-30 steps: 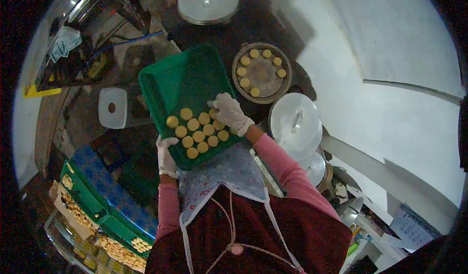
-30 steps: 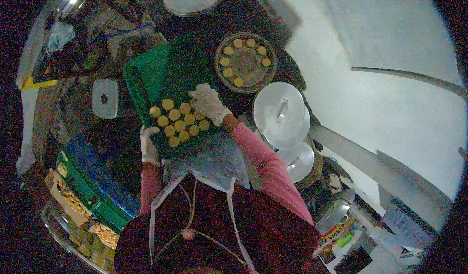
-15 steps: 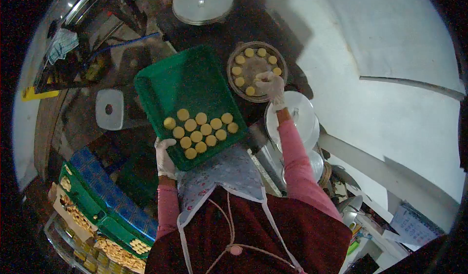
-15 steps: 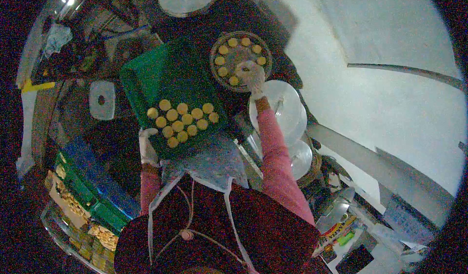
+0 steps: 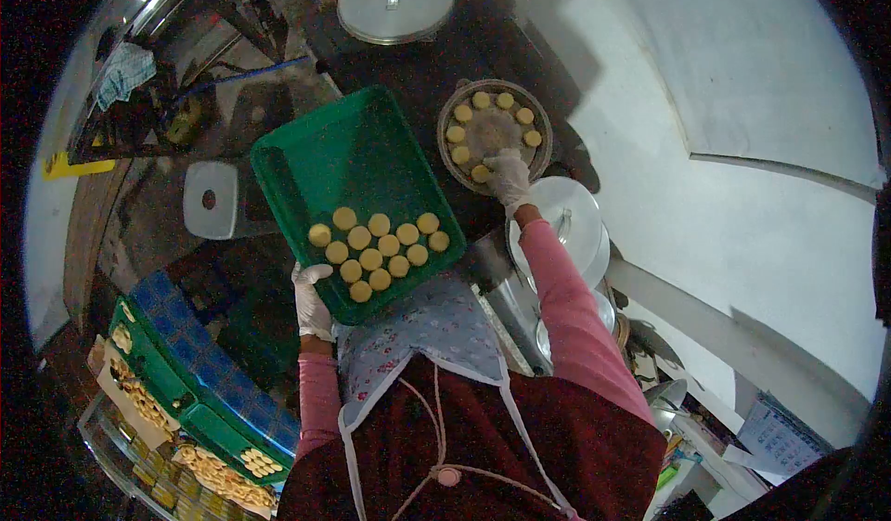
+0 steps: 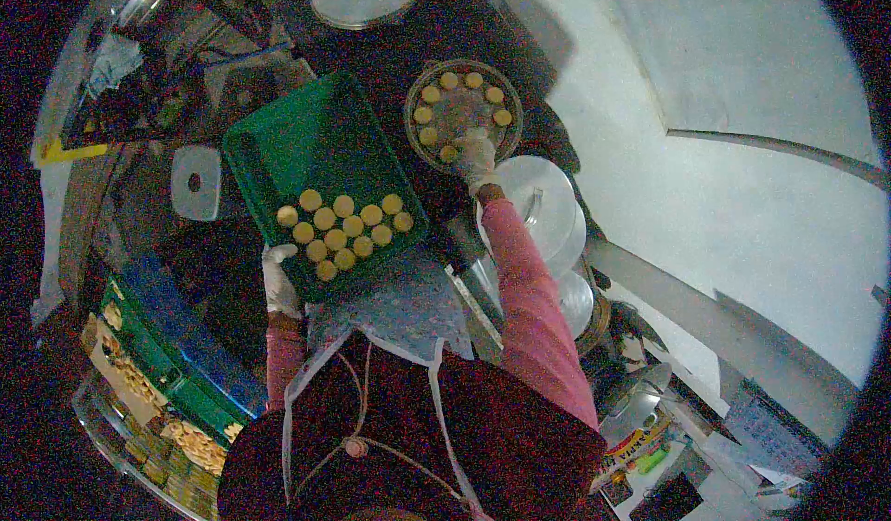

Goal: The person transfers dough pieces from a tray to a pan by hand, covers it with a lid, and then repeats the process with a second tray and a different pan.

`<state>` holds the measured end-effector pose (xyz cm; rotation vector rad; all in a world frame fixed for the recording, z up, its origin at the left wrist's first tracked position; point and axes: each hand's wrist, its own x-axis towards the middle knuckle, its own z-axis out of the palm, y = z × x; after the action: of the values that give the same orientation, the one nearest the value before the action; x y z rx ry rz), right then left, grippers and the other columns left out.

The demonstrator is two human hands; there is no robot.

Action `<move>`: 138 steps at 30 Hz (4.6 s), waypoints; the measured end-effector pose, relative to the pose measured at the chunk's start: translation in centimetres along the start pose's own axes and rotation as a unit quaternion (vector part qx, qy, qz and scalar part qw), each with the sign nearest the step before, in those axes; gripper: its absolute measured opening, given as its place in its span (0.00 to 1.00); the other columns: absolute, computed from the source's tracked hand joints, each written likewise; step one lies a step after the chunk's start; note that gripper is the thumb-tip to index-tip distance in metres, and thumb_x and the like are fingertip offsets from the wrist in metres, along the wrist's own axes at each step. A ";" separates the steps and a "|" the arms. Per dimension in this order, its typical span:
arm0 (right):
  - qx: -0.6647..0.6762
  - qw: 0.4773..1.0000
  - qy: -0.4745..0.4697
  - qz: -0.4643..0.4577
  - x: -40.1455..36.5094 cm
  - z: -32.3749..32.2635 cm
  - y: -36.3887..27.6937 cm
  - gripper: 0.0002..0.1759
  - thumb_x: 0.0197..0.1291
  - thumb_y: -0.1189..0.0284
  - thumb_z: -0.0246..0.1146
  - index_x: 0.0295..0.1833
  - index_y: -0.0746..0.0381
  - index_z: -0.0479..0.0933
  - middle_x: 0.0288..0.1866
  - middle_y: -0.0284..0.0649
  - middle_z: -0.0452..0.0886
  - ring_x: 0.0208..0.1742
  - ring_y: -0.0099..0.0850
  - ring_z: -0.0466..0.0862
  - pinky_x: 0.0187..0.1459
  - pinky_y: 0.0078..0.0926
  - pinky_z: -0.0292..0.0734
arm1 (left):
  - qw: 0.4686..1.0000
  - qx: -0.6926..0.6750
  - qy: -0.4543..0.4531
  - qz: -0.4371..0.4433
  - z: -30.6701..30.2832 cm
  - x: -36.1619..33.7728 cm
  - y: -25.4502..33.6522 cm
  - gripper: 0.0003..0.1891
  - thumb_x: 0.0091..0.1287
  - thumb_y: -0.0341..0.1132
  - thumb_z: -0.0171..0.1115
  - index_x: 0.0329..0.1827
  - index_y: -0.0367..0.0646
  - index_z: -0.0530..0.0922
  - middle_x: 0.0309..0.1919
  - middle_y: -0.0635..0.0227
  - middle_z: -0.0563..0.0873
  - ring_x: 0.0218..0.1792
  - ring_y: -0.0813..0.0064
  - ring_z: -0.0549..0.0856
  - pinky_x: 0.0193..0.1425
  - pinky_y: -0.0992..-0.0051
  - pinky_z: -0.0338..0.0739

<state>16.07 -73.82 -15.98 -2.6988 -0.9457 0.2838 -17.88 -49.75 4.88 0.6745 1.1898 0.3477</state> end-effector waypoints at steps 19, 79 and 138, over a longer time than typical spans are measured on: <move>-0.119 0.992 0.010 0.040 -0.4 -3.0 1.2 0.13 0.51 0.59 0.67 0.39 0.53 0.84 0.37 0.39 0.83 0.44 0.43 0.83 0.41 0.42 0.81 | 0.998 -0.039 -0.039 -0.015 0.1 0.4 0.8 0.27 0.47 0.30 0.63 0.56 0.40 0.73 0.48 0.63 0.79 0.49 0.62 0.82 0.55 0.62 0.79; -0.053 0.992 -0.096 0.065 1.3 -5.7 4.4 0.11 0.52 0.70 0.68 0.43 0.54 0.85 0.41 0.50 0.83 0.44 0.49 0.84 0.45 0.42 0.80 | 1.000 0.005 0.000 -0.004 0.5 0.7 -0.6 0.20 0.48 0.31 0.62 0.47 0.41 0.75 0.44 0.65 0.80 0.45 0.65 0.82 0.52 0.66 0.79; 0.451 0.862 0.051 0.223 1.3 -7.5 2.3 0.24 0.54 0.69 0.67 0.54 0.71 0.79 0.44 0.38 0.83 0.42 0.27 0.83 0.42 0.23 0.80 | 0.998 0.054 -0.006 0.015 2.2 1.7 1.4 0.29 0.52 0.35 0.62 0.60 0.43 0.69 0.52 0.65 0.77 0.50 0.64 0.80 0.56 0.65 0.76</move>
<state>20.44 -76.11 -9.72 -1.9580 -0.0540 0.5097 -15.05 -48.35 5.02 0.7877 1.1948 0.3066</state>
